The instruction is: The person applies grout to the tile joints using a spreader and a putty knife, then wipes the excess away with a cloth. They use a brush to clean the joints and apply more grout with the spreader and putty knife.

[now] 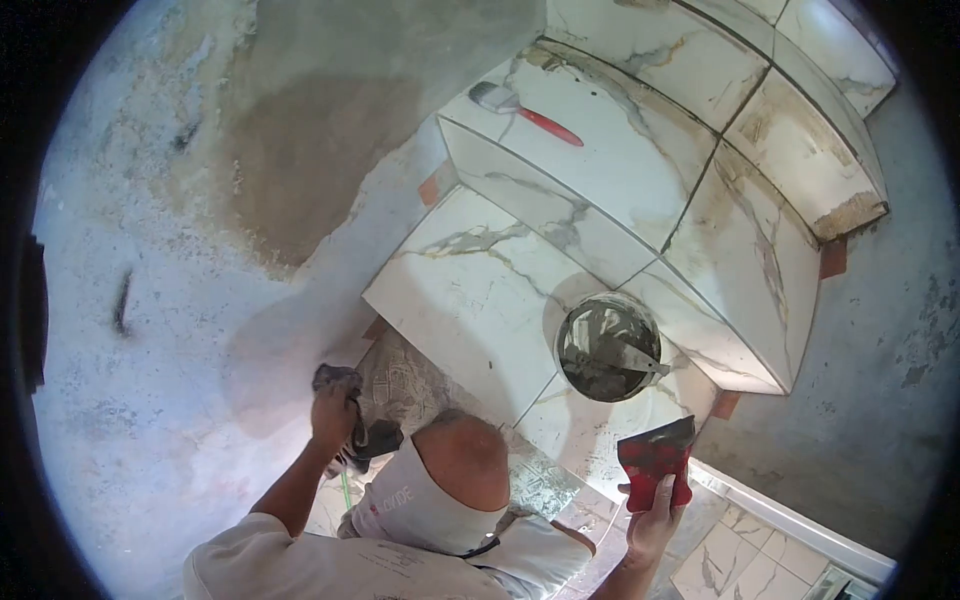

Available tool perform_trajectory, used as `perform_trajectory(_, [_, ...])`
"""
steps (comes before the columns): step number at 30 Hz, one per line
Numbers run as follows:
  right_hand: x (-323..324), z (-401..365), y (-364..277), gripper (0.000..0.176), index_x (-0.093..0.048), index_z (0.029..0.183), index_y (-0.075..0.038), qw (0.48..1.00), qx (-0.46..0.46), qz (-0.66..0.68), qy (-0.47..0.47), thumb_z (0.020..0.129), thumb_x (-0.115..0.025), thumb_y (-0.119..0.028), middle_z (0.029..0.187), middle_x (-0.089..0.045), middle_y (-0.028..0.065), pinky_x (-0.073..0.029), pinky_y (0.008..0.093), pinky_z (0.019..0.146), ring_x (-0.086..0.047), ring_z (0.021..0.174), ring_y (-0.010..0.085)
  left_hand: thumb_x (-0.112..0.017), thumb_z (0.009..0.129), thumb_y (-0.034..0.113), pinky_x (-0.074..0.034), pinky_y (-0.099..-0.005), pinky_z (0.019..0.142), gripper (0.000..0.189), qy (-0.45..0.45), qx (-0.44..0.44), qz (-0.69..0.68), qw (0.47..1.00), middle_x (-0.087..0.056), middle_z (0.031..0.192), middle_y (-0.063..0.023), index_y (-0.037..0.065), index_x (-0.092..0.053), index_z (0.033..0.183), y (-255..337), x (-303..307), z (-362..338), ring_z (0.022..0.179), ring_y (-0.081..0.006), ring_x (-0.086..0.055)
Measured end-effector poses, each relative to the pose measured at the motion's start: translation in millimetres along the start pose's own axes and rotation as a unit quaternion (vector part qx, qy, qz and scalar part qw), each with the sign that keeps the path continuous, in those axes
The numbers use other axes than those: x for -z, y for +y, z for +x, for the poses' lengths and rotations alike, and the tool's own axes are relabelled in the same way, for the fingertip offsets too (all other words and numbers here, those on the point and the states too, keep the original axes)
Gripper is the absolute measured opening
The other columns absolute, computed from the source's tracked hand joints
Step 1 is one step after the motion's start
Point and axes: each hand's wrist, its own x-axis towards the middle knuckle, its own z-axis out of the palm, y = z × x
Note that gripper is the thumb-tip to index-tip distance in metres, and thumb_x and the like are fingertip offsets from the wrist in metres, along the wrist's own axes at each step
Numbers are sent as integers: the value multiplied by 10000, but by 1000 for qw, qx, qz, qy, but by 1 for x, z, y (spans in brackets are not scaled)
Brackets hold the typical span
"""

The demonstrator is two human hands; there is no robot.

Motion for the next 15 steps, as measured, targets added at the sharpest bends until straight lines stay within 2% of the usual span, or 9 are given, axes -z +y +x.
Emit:
perform_trajectory(1, [-5, 2, -3, 458, -371, 1399, -6, 1000, 4, -1, -4, 1009, -445, -233, 1205, -585, 145, -596, 352, 630, -658, 957, 248, -565, 775, 100, -456, -528, 856, 408, 18, -55, -41, 997, -623, 1038, -226, 73, -575, 1182, -6, -16, -3, 990, -405, -587])
perform_trajectory(5, [-33, 12, -11, 441, -415, 1360, -9, 999, 31, -12, -5, 1011, -446, -277, 1166, -605, 125, -585, 342, 626, -658, 930, 219, -581, 799, 183, -444, -506, 894, 418, -41, -84, -68, 993, -614, 1100, -214, 37, -554, 1190, -3, -83, 17, 969, -394, -596])
perform_trajectory(7, [-44, 15, -15, 440, -412, 1362, -8, 999, 44, -15, -8, 1013, -442, -275, 1161, -605, 128, -584, 343, 623, -657, 926, 217, -562, 831, 221, -446, -513, 864, 327, -224, -123, 37, 966, -622, 1082, -206, 41, -598, 1101, 10, -96, 34, 949, -395, -597])
perform_trajectory(10, [-50, 9, -24, 439, -405, 1367, -8, 997, 65, -35, -6, 1015, -434, -270, 1163, -600, 135, -585, 342, 619, -655, 917, 221, -583, 828, 181, -453, -483, 787, 217, -300, -172, -152, 926, -612, 920, -219, 16, -588, 969, 107, 18, 116, 880, -386, -587])
perform_trajectory(11, [-50, 5, -26, 440, -401, 1369, -6, 997, 65, -29, 3, 1015, -432, -266, 1166, -596, 136, -585, 341, 618, -655, 915, 224, -581, 837, 163, -441, -478, 741, 185, -243, -228, -204, 920, -589, 858, -229, -14, -555, 884, 147, 73, 141, 832, -387, -580])
perform_trajectory(12, [-51, 2, -28, 441, -398, 1372, -5, 998, 65, -21, 12, 1015, -431, -262, 1170, -592, 137, -586, 341, 616, -654, 914, 227, -565, 829, 111, -435, -474, 727, 125, -156, -324, -238, 902, -580, 865, -224, -8, -552, 865, 169, 83, 174, 819, -389, -570])
perform_trajectory(13, [-55, 1, -30, 441, -398, 1372, -5, 997, 69, -21, 17, 1015, -431, -262, 1170, -592, 137, -586, 341, 616, -654, 914, 227, -550, 818, 78, -450, -463, 782, 124, -20, -369, -243, 897, -596, 931, -212, 13, -585, 919, 198, 93, 205, 903, -380, -572])
perform_trajectory(14, [-59, 1, -33, 443, -394, 1372, 0, 997, 74, -22, 15, 1015, -430, -260, 1172, -589, 137, -587, 341, 614, -654, 916, 230, -495, 820, 31, -425, -424, 969, 263, 49, -392, -168, 903, -623, 1099, -202, -4, -625, 1045, 229, 109, 235, 1059, -348, -572])
perform_trajectory(15, [-61, -1, -36, 445, -390, 1372, 4, 996, 80, -26, 18, 1016, -428, -259, 1174, -586, 137, -588, 341, 613, -653, 919, 232, -497, 820, 33, -390, -461, 1011, 324, 130, -432, -110, 886, -597, 1198, -185, 37, -631, 1115, 257, 102, 277, 1132, -352, -539])
